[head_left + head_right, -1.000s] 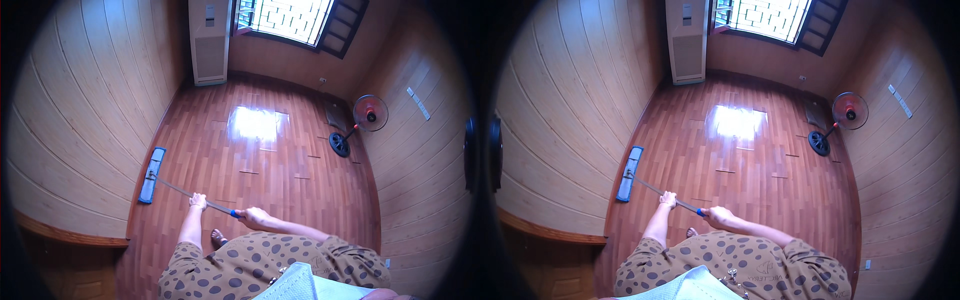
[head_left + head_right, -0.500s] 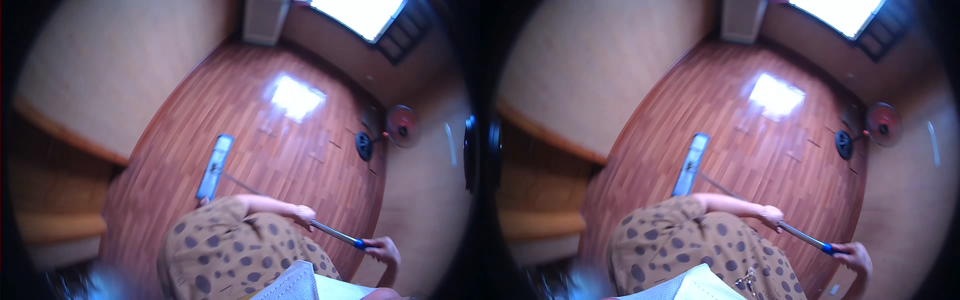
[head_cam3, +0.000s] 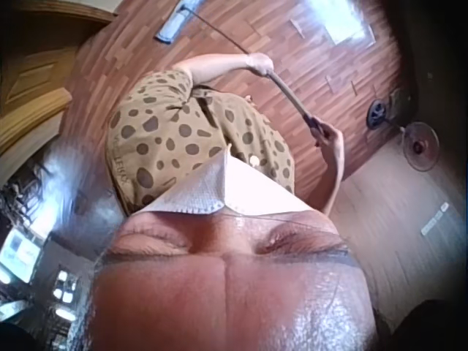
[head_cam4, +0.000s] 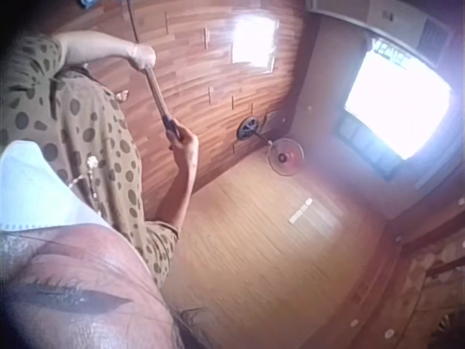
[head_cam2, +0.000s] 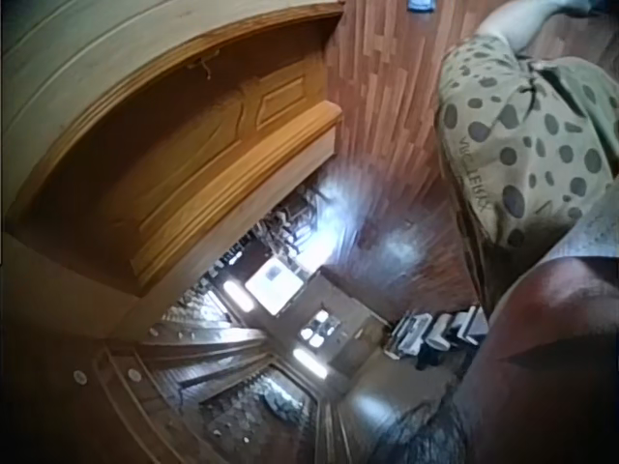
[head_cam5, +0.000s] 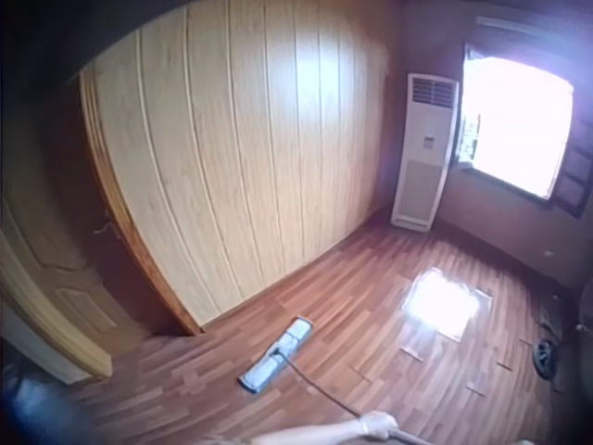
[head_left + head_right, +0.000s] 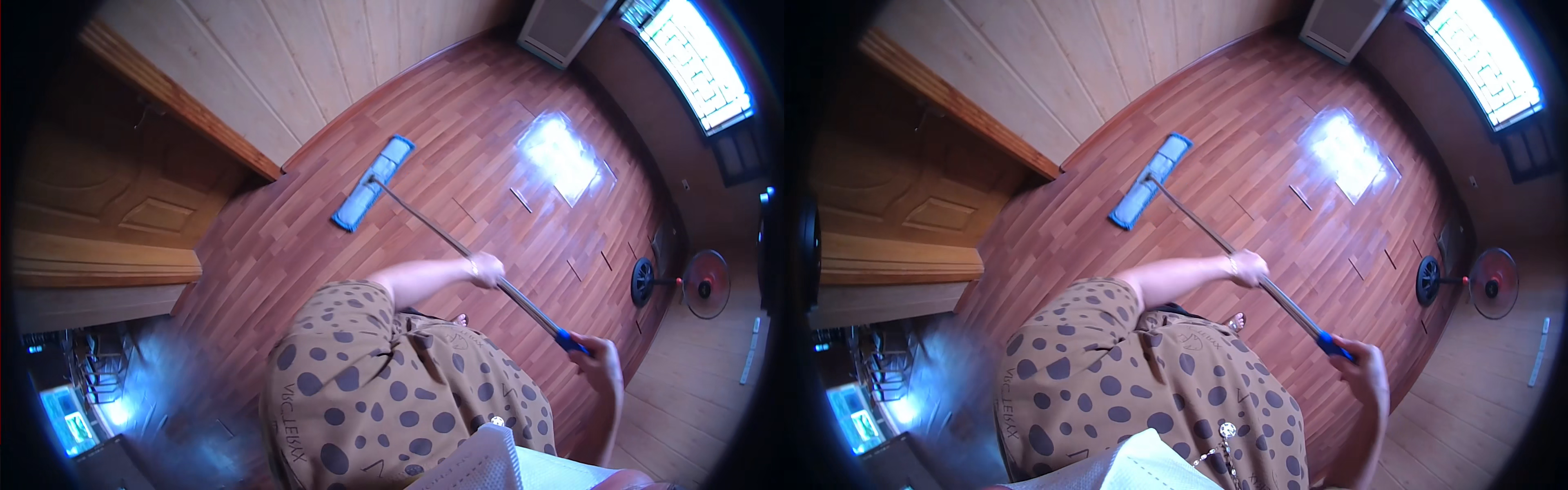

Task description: The person positions a standing fan, plugs its cord into a wall outlet, and mops the wooden floor using a flat mop.

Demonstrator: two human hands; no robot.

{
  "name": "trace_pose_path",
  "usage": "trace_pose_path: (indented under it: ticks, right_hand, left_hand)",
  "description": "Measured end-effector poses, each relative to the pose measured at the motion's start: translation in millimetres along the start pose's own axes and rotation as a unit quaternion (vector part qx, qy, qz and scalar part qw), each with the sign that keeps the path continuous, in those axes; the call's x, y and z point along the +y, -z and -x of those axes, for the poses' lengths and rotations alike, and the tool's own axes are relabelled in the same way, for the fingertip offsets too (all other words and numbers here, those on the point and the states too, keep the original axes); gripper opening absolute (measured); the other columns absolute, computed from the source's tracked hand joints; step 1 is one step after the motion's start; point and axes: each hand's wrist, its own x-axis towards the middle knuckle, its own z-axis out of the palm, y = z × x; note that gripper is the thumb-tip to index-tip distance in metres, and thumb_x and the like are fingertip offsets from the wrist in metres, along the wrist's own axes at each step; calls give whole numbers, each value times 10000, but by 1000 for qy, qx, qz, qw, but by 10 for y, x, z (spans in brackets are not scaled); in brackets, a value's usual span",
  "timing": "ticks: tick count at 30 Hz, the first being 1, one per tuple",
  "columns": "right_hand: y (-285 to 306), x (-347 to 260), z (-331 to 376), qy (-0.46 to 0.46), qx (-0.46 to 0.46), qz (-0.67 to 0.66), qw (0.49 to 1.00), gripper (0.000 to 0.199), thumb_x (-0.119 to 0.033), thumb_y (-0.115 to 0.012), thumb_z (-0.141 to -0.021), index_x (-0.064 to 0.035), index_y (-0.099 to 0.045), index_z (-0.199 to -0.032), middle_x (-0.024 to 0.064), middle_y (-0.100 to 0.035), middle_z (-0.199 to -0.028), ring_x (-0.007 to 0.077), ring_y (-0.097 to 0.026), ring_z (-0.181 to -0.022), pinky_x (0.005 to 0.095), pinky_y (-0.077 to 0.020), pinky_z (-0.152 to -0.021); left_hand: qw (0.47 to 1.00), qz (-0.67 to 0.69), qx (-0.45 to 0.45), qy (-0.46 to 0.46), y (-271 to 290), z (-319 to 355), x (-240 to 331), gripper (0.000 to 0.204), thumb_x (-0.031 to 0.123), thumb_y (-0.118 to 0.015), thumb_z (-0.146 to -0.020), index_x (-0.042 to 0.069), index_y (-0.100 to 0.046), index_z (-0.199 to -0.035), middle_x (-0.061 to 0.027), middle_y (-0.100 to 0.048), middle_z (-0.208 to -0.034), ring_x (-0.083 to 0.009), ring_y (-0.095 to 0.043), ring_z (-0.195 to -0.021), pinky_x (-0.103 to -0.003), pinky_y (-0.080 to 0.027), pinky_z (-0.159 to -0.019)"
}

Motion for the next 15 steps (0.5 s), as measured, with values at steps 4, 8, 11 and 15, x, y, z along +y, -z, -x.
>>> trace_pose_path:
  ticks: [4,8,11,15]
  right_hand:
    - [-1263,-670,-681,-17,-92,-7,996,379,-113,-659,-824,-64,-583,-1193,11,-578,-761,70,-488,-590,237,-437,-498]
    - [-2265,-812,-1190,2,-141,-87,986,420,-132,-608,-863,-71,-513,-1268,16,-568,-732,75,-516,-611,242,-457,-568]
    - [-2410,-741,-1283,22,-149,-37,988,430,-127,-572,-884,-75,-478,-1300,20,-564,-767,67,-520,-632,222,-443,-613]
    - [-2133,-281,-953,108,-128,-24,986,432,-119,-556,-891,-107,-471,-1314,-11,-537,-767,51,-487,-650,213,-426,-595]
  left_hand:
    - [986,-77,-15,144,119,965,-1317,211,244,-531,-760,145,-682,-871,-103,-667,-897,-276,-638,-870,-406,-505,-708]
    - [953,-113,-57,274,242,1526,-2071,217,220,-546,-775,195,-693,-933,-51,-653,-1017,-249,-581,-1034,-430,-413,-882]
    - [944,-88,-49,313,140,1601,-2146,217,199,-566,-771,196,-692,-948,-53,-631,-1061,-232,-538,-1093,-417,-375,-915]
    - [964,-115,-41,236,-126,1354,-1779,204,206,-570,-739,142,-701,-882,-99,-657,-916,-263,-607,-941,-421,-447,-817]
